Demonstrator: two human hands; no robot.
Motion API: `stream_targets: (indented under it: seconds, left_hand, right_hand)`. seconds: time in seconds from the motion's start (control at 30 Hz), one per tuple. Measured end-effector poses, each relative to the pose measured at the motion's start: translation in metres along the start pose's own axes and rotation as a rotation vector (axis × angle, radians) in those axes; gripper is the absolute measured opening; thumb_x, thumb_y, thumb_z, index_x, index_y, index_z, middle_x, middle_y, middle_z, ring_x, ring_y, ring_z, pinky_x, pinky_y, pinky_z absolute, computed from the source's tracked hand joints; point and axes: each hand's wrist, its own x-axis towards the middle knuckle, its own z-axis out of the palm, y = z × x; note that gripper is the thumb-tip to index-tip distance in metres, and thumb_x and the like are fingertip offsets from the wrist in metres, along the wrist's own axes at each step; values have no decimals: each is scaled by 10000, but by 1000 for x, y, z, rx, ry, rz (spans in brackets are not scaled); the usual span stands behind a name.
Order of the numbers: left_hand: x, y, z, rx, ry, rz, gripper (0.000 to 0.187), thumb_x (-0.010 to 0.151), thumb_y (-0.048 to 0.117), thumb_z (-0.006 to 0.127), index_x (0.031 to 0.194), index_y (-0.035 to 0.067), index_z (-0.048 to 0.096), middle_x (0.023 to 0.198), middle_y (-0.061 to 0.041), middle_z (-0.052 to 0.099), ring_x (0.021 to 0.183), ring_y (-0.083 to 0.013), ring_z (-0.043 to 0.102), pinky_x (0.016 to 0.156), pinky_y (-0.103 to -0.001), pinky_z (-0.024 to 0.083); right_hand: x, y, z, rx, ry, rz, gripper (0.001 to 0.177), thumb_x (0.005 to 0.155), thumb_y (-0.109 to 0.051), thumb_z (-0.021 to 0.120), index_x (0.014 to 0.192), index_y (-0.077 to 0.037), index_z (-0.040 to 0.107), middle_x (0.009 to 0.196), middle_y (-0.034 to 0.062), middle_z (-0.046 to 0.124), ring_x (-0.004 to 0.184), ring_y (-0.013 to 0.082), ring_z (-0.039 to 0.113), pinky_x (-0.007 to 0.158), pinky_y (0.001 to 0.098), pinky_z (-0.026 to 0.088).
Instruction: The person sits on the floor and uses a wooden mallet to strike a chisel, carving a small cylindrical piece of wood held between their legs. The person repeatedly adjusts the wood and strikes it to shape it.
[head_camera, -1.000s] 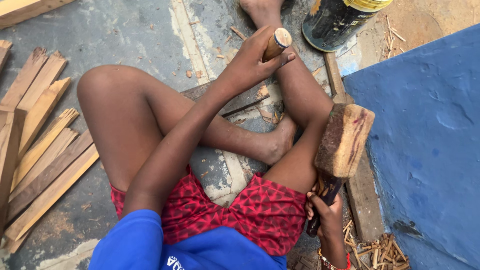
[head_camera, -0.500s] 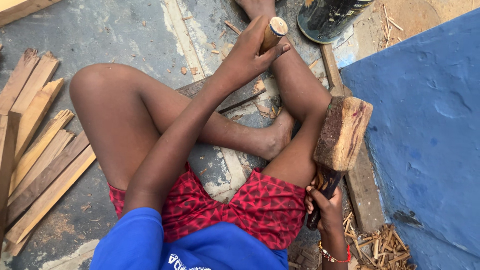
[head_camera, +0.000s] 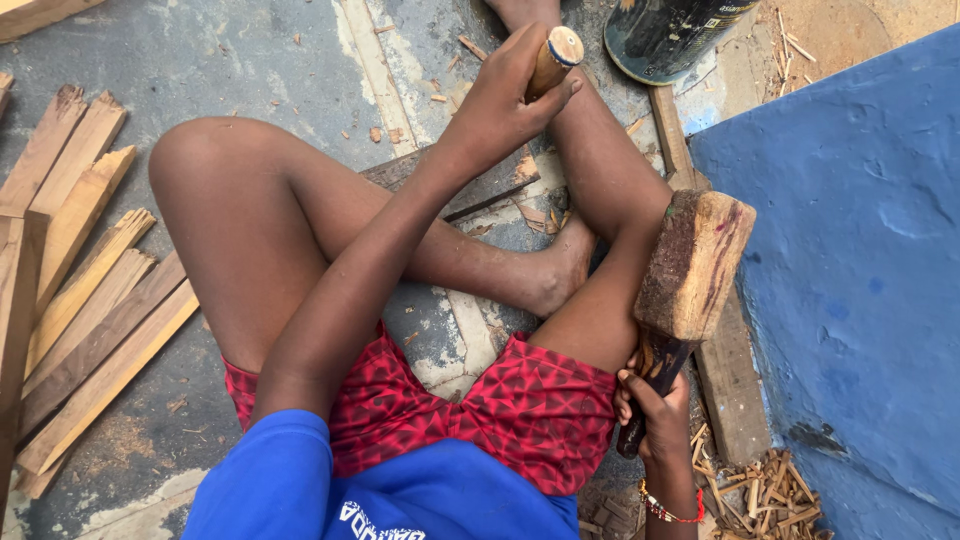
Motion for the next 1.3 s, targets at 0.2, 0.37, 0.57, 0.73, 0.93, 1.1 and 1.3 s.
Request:
stream_targets:
  seconds: [0.2,0.37,0.57,0.73,0.93,1.1,1.3]
  left_hand:
    - [-3,4,-4,-67,-25,-81,311,1013,211,720,1187,34,533,897,-125,674,831,-237,705,734,-376,525]
    - [-4,0,-8,-164,-197,-28,278,995,183,740,1145,24,569,905,-96,666,816,-180,632,765,-333,528]
    - [7,-20,10,-253,-279,-247,251,948,239,778,935,44,619,780,64,570,750,-50,506,663,-270,477]
    - [10,-34,21,-370,-349,-311,239,949,216,747,913,49,580,749,55,526,704,-65,475,615,-282,431]
    - [4,-28,13,-374,-301,-238,205,957,178,733,955,36,586,813,50,560,787,-60,492,692,-278,479]
    - [5,-21,15,-347,-280,-265,195,937,176,710,1001,28,601,808,43,587,783,-57,516,693,-278,492]
    - [6,-24,21,-374,-269,-260,183,960,179,706,1028,35,617,823,8,607,794,-72,532,714,-295,503]
  right_hand:
    - [-3,-4,5,-8,20,5,163,848,6,678,973,0,574,660,59,561,462,129,512,399,254,395]
    - [-9,-12,20,-80,69,-6,170,843,26,680,961,-2,560,663,56,564,464,129,522,402,262,405]
    - [-12,-19,33,-294,116,-34,231,829,47,689,955,-23,509,628,68,554,434,138,514,405,275,411]
    - [-8,-34,40,-265,115,-58,273,795,45,702,983,-46,527,643,52,565,442,137,522,405,278,422]
    - [-18,-103,72,-309,270,-430,292,852,23,743,1063,-53,556,844,36,631,630,120,599,579,246,490]
    - [-4,-173,96,-216,-29,-584,198,987,31,728,1080,56,555,804,88,620,639,142,595,607,278,507]
    - [39,-184,126,-65,-375,-130,421,883,-33,682,1238,43,468,770,37,547,533,95,528,453,257,456]
